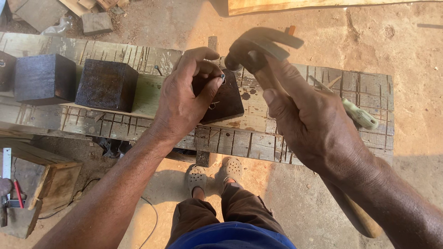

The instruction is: The person uses a screwdriver to tighten screws into small wooden blocks on a workbench. They then use a hammer to drive nails into the blocks and continue screwing in additional fasteners. The blocks remain on the workbench throughout.

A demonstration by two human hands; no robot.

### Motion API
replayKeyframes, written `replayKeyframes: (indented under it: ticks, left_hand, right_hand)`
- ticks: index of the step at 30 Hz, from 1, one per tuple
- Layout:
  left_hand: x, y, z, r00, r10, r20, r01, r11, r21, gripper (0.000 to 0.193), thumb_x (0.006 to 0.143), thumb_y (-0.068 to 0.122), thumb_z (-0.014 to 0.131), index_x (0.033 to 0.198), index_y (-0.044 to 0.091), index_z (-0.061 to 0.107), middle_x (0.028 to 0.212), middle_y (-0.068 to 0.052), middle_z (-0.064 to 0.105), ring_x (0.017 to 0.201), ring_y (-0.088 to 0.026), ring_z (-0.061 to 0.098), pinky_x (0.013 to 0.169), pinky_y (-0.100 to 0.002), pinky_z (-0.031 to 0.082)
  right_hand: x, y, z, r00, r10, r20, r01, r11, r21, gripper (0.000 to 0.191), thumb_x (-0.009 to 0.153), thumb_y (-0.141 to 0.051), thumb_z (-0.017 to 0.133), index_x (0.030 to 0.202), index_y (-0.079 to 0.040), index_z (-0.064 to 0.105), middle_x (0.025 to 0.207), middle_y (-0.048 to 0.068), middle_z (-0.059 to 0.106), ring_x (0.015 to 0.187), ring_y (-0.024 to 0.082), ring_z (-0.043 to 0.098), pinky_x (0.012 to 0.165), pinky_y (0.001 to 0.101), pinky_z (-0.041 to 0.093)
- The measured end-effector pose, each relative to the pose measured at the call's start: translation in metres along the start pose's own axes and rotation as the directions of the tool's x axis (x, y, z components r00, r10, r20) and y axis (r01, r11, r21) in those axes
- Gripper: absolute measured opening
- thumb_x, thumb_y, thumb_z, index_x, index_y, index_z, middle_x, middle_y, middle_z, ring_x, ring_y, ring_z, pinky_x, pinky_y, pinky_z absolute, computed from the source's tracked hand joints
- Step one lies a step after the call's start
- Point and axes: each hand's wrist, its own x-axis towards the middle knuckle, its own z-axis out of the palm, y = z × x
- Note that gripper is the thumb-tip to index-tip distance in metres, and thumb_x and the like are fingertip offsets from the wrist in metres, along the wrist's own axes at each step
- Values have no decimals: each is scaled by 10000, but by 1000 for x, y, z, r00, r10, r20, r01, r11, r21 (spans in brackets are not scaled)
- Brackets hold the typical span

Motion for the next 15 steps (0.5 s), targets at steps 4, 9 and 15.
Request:
replayKeyframes:
  ticks: [4,9,15]
  left_hand:
    - [-2,1,-3,1000,-10,-4,11,999,49,389,981,23,735,1317,100,555,1164,-44,673,1097,-167,673,967,-357,584]
    - [-4,0,0,999,35,-33,-34,999,42,195,967,47,769,1126,69,658,1213,-55,553,1116,-170,636,969,-338,602]
    - [-4,-3,6,996,59,-71,-54,996,74,131,971,61,794,1040,53,683,1205,-36,552,1162,-173,622,975,-337,597]
  right_hand:
    - [-9,3,2,991,129,46,-130,992,9,532,1076,-198,451,1573,-36,349,588,77,667,460,140,678,440,329,573]
    - [-9,-1,3,995,95,30,-97,994,48,499,1093,-194,454,1550,-13,368,664,76,688,526,124,704,459,312,614]
    - [-9,-2,3,984,160,81,-162,987,20,556,1082,-201,467,1601,-41,345,588,106,683,452,142,677,453,319,575]
